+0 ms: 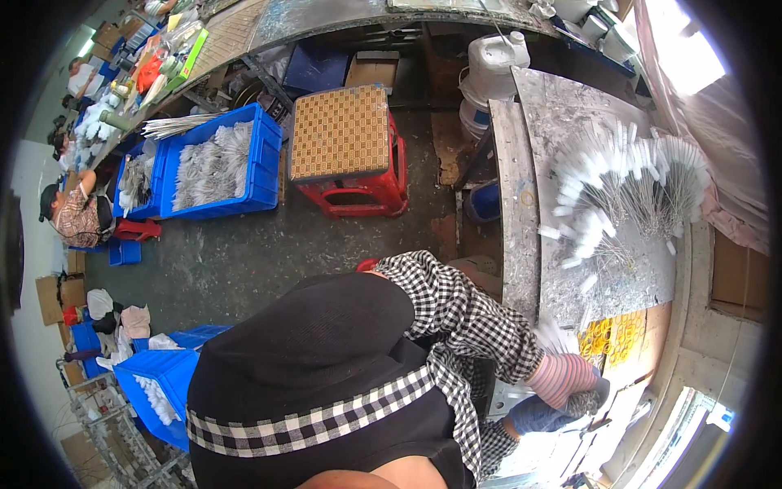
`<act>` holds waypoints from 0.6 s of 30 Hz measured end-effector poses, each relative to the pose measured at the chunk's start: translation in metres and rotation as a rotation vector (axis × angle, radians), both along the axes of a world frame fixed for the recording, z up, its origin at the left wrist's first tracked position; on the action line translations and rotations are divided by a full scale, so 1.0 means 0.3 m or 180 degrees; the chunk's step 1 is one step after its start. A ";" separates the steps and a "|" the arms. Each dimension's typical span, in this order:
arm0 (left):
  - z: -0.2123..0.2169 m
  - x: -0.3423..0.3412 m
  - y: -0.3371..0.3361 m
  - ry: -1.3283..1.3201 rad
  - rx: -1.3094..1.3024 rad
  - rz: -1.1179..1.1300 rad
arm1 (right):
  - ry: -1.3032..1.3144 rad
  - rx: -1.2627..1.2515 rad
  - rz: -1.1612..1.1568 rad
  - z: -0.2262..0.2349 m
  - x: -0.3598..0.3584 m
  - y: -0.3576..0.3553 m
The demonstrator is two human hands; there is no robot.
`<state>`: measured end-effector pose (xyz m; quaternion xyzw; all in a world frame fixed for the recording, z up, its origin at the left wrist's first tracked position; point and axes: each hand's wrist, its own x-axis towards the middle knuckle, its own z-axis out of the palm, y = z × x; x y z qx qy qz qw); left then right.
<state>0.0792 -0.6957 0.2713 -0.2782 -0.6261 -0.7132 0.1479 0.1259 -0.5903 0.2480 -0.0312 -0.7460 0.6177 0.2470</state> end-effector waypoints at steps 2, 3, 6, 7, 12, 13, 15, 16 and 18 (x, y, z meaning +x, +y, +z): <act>0.001 -0.002 -0.003 -0.0122 -0.0143 -0.0106 | 0.0049 -0.0244 -0.0010 0.005 0.008 -0.007; 0.001 -0.002 -0.006 -0.0187 -0.0218 -0.0156 | 0.0069 -0.0369 -0.0013 0.005 0.011 -0.009; 0.003 -0.005 -0.014 -0.0372 -0.0453 -0.0310 | 0.0116 -0.0629 -0.0024 0.002 0.002 0.042; -0.001 -0.005 -0.042 -0.0398 -0.0464 -0.0235 | -0.0278 -0.0070 0.0289 -0.011 -0.030 0.137; 0.057 0.004 -0.047 -0.0349 -0.1400 0.0256 | -0.0627 0.3231 0.0827 0.285 -0.046 0.405; 0.063 0.007 -0.059 -0.0283 -0.1584 0.0413 | -0.0441 0.2686 0.0774 0.368 -0.056 0.407; 0.053 0.015 -0.035 -0.0305 -0.1741 0.0218 | 0.0816 0.2652 0.0288 0.593 0.008 0.223; 0.071 0.029 0.001 -0.0147 -0.1852 0.0126 | 0.0820 0.2683 0.0247 0.594 -0.012 0.195; 0.117 0.062 0.004 -0.0026 -0.1886 -0.0027 | -0.0020 0.2030 0.0920 0.537 -0.086 0.146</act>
